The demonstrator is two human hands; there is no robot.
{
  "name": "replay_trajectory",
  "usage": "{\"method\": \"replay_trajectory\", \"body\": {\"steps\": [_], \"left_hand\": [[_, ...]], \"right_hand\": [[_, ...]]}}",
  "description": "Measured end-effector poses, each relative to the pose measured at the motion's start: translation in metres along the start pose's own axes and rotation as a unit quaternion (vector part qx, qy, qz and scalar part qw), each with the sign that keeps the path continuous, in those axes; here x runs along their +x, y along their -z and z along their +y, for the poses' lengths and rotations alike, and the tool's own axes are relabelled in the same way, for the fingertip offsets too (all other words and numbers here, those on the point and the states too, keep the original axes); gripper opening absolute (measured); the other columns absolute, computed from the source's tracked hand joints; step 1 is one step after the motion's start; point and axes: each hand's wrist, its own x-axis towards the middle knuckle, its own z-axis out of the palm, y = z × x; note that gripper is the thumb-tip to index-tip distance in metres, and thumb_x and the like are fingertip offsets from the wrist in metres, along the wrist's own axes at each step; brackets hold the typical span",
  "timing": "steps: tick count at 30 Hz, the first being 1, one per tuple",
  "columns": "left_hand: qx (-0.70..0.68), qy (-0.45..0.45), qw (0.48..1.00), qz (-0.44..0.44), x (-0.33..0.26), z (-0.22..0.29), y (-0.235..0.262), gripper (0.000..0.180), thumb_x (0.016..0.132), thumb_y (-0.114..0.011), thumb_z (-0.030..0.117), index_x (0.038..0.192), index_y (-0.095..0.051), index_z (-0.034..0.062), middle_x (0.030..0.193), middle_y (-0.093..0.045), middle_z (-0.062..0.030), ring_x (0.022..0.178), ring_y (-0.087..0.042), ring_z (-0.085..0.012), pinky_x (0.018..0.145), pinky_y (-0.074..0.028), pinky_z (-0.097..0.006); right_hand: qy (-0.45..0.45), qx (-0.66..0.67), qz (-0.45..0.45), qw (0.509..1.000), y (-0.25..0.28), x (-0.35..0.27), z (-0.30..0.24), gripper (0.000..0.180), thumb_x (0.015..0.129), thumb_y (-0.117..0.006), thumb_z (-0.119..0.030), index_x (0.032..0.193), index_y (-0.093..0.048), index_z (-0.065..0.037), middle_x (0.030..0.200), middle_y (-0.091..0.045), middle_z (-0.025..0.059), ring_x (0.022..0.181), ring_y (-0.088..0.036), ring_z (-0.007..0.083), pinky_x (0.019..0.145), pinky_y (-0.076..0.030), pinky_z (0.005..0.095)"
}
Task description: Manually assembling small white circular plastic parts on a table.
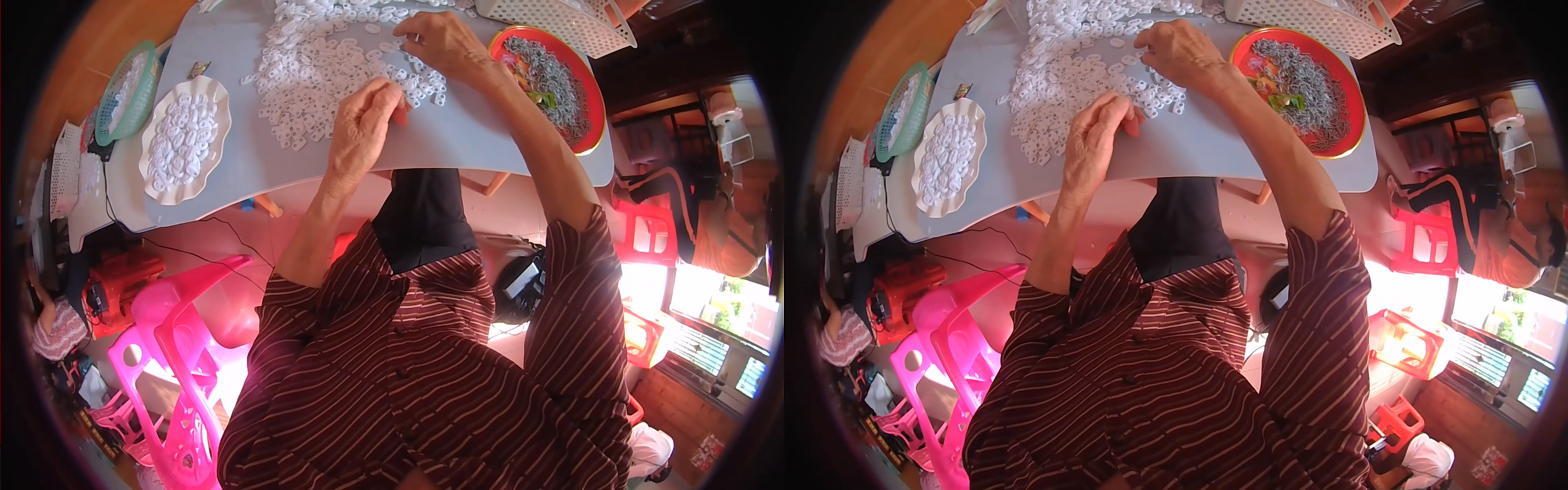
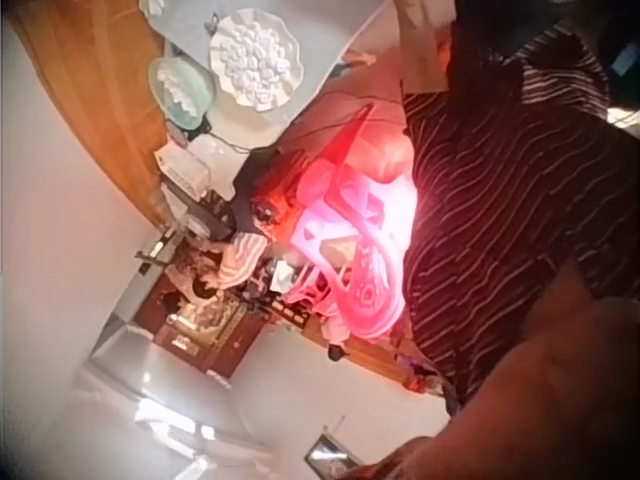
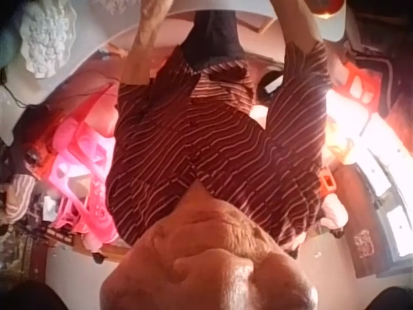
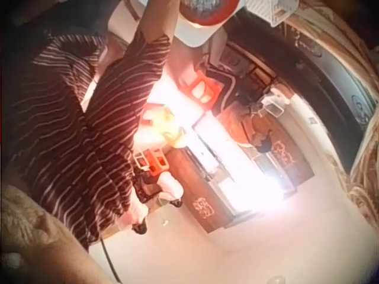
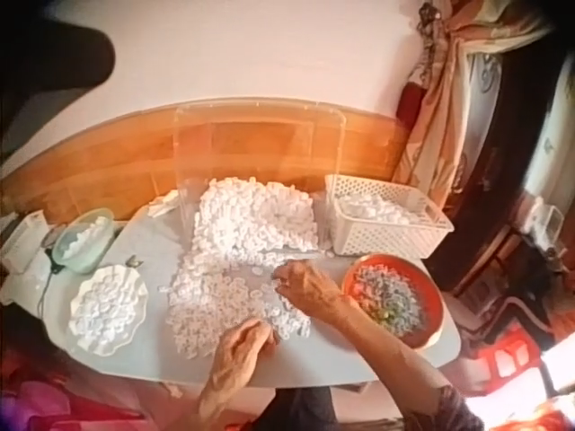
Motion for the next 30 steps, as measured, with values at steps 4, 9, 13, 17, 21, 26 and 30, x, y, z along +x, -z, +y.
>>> {"method": "replay_trajectory", "body": {"steps": [4,9,13,17,21,26,30], "left_hand": [[0.028,-0.006,1.000,-0.011,-0.002,0.000,0.004,0.032,0.092,-0.047,0.026,0.076,-0.055,-0.0001,0.064,-0.054,-0.0024,0.062,-0.049,-0.0098,0.060,-0.040,-0.025],[0.070,-0.025,0.997,-0.013,-0.002,0.002,0.005,0.032,0.092,-0.047,0.027,0.076,-0.055,0.0000,0.064,-0.054,-0.0028,0.062,-0.048,-0.0101,0.060,-0.040,-0.025],[0.055,-0.012,0.998,-0.012,-0.001,0.003,0.003,0.033,0.092,-0.047,0.028,0.076,-0.055,0.0003,0.064,-0.054,-0.0029,0.063,-0.048,-0.0102,0.061,-0.040,-0.025],[0.008,0.014,1.000,-0.003,-0.001,0.003,0.003,0.034,0.092,-0.047,0.029,0.076,-0.057,0.0006,0.065,-0.055,-0.0026,0.065,-0.050,-0.0098,0.063,-0.040,-0.024],[-0.120,0.058,0.991,0.011,0.003,0.004,0.004,0.035,0.091,-0.048,0.030,0.080,-0.058,-0.0004,0.069,-0.057,-0.0049,0.067,-0.053,-0.0115,0.065,-0.043,-0.025],[-0.231,0.069,0.970,-0.007,0.008,0.000,-0.002,0.031,0.093,-0.050,0.028,0.087,-0.059,-0.0019,0.071,-0.058,-0.0061,0.070,-0.055,-0.0129,0.067,-0.044,-0.026],[-0.202,0.042,0.978,-0.027,0.005,-0.004,-0.005,0.030,0.093,-0.050,0.027,0.090,-0.059,-0.0013,0.072,-0.058,-0.0060,0.070,-0.055,-0.0134,0.067,-0.045,-0.026]], "right_hand": [[-0.010,-0.099,-0.070,0.993,-0.008,0.010,0.000,0.019,0.076,-0.060,-0.014,0.093,-0.067,-0.008,0.079,-0.065,0.0159,0.080,-0.063,0.0310,0.075,-0.050,0.0407],[-0.055,-0.092,-0.087,0.990,-0.009,0.018,-0.002,0.018,0.075,-0.060,-0.015,0.090,-0.067,-0.009,0.076,-0.064,0.0142,0.080,-0.063,0.0297,0.073,-0.050,0.0399],[-0.042,-0.024,-0.076,0.996,-0.005,0.013,-0.001,0.015,0.074,-0.062,-0.015,0.086,-0.069,-0.009,0.077,-0.066,0.0130,0.073,-0.063,0.0270,0.070,-0.050,0.0363],[-0.135,0.144,-0.014,0.980,0.015,-0.005,-0.023,0.015,0.075,-0.066,-0.017,0.087,-0.071,-0.008,0.075,-0.068,0.0094,0.067,-0.064,0.0160,0.067,-0.050,0.0282],[-0.176,0.244,-0.022,0.953,0.025,-0.026,-0.049,0.018,0.084,-0.064,-0.015,0.092,-0.067,0.001,0.079,-0.066,0.0019,0.076,-0.057,0.0047,0.069,-0.047,0.0214],[-0.152,0.239,0.083,0.955,0.019,-0.052,-0.073,0.012,0.076,-0.067,-0.010,0.086,-0.068,-0.003,0.073,-0.066,0.0078,0.065,-0.062,0.0107,0.059,-0.049,0.0252],[-0.019,0.175,0.150,0.973,0.015,-0.068,-0.075,0.011,0.077,-0.063,-0.002,0.086,-0.066,-0.003,0.078,-0.065,0.0083,0.073,-0.064,0.0163,0.066,-0.051,0.0300]]}}
